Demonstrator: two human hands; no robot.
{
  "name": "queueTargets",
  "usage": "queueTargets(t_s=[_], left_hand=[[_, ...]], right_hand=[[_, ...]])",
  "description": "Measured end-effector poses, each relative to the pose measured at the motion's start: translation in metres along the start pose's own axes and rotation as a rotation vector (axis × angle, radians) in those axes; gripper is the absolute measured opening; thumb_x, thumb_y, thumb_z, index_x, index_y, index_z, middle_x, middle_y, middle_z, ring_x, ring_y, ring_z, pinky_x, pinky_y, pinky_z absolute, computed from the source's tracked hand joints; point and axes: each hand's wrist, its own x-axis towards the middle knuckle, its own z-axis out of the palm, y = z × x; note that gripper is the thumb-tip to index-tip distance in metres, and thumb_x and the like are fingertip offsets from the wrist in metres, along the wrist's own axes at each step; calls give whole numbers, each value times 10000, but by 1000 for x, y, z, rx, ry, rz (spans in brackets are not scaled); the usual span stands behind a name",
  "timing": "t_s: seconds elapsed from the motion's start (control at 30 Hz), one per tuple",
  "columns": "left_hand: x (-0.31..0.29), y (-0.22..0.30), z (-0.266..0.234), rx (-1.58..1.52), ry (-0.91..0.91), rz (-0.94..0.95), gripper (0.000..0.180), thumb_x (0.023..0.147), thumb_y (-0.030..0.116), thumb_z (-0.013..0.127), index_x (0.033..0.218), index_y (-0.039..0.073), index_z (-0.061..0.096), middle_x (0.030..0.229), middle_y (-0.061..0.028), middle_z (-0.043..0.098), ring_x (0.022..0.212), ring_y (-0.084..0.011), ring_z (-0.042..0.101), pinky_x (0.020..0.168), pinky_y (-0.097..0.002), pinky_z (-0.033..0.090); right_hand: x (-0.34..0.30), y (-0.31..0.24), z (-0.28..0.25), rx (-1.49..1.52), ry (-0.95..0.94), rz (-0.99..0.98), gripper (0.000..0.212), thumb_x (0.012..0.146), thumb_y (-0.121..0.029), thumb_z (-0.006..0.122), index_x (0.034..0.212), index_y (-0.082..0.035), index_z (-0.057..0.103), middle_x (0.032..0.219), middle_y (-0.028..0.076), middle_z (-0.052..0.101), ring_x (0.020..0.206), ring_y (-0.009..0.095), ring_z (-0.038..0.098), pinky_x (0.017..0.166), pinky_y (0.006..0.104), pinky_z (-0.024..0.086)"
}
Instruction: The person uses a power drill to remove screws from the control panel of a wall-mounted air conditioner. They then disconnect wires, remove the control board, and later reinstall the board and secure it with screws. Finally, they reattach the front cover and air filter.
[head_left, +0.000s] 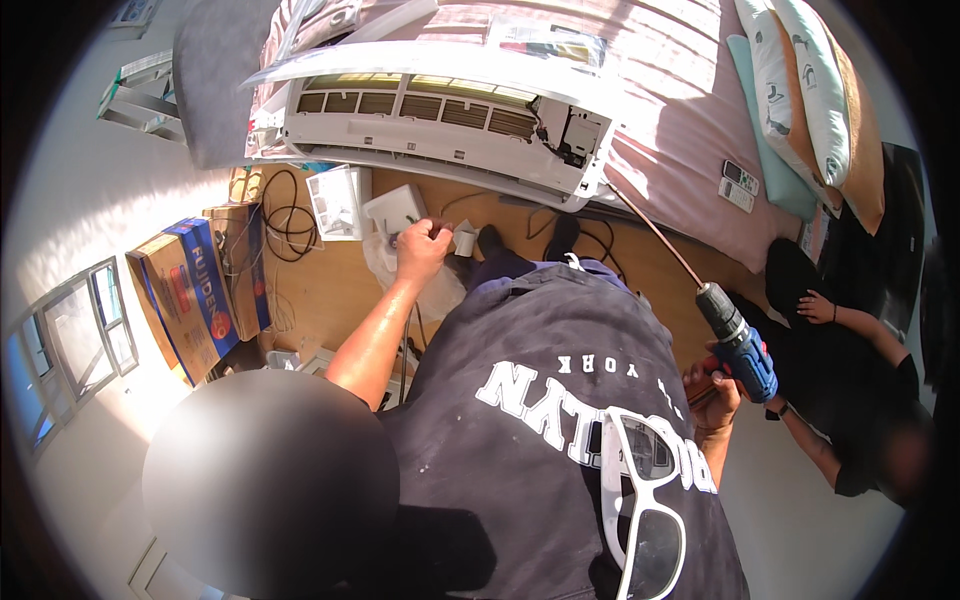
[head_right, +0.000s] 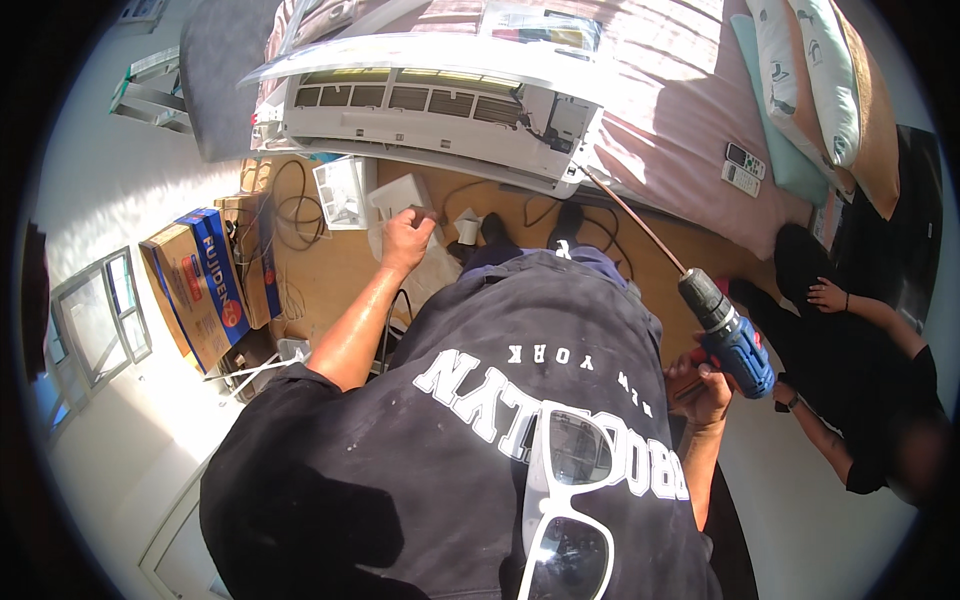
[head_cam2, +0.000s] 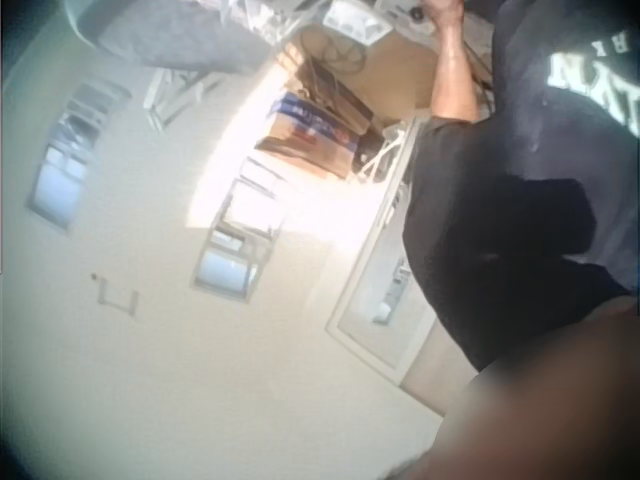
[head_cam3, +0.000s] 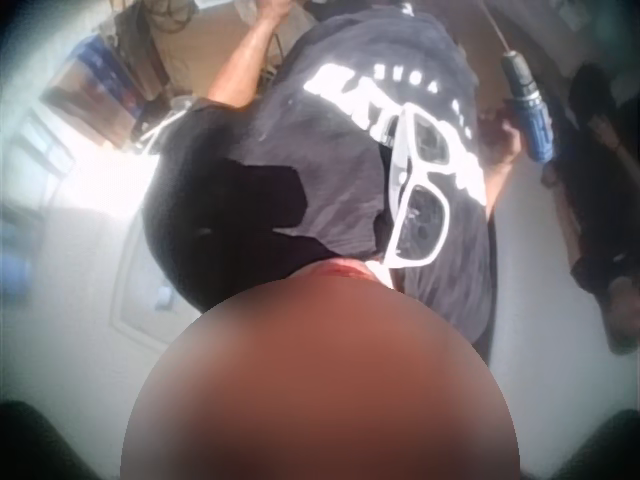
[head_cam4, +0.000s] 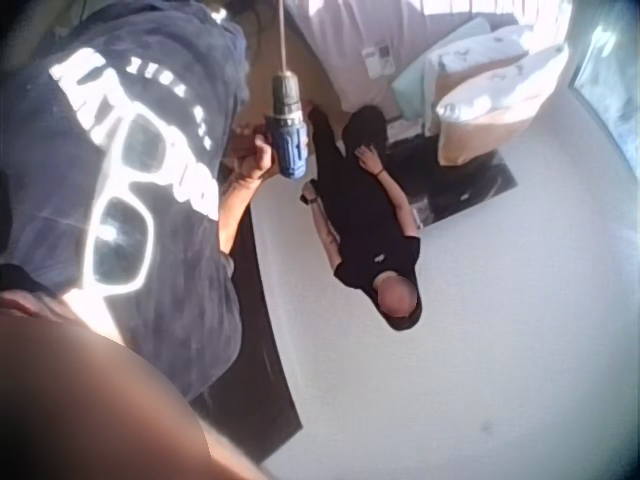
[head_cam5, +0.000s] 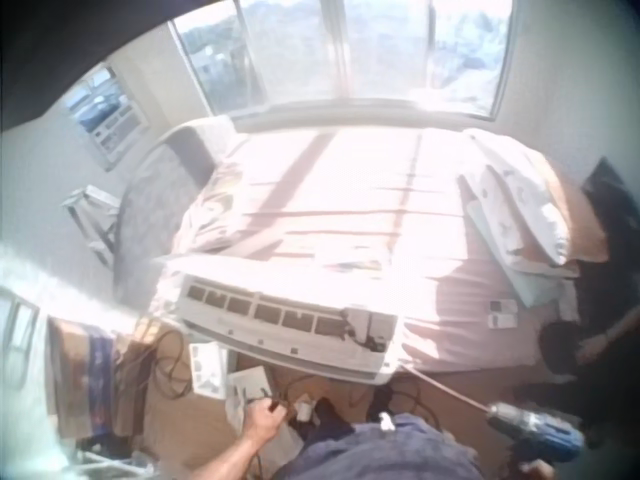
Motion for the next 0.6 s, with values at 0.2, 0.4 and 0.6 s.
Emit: queueTargets(t_s=[0.2,0.4,0.6], left_hand=[[-83,-177,-36,954,-610,-556,511,1030,530,708,1314,122,825,1367,-204,783,1307,-389,729,1076,-473,593],[25,-66,11,231,-274,-405,379,1103,372,608,1270,116,833,1110,-176,844,1054,-321,810,913,-466,625],[64,154,124,-804,-649,-518,489,1179,334,576,1533,1,632,1353,-167,770,1052,-248,761,945,-411,640]], right_hand=[[31,-19,11,-132,34,-23,656,895,-201,734,1490,43,603,877,126,677,823,268,714,825,447,643],[70,-46,36,-474,61,-93,503,934,-132,718,1409,32,706,888,88,705,777,202,713,753,364,613],[109,-55,62,-721,56,-92,361,981,-144,727,1317,-12,736,891,48,714,784,165,706,732,313,562]])
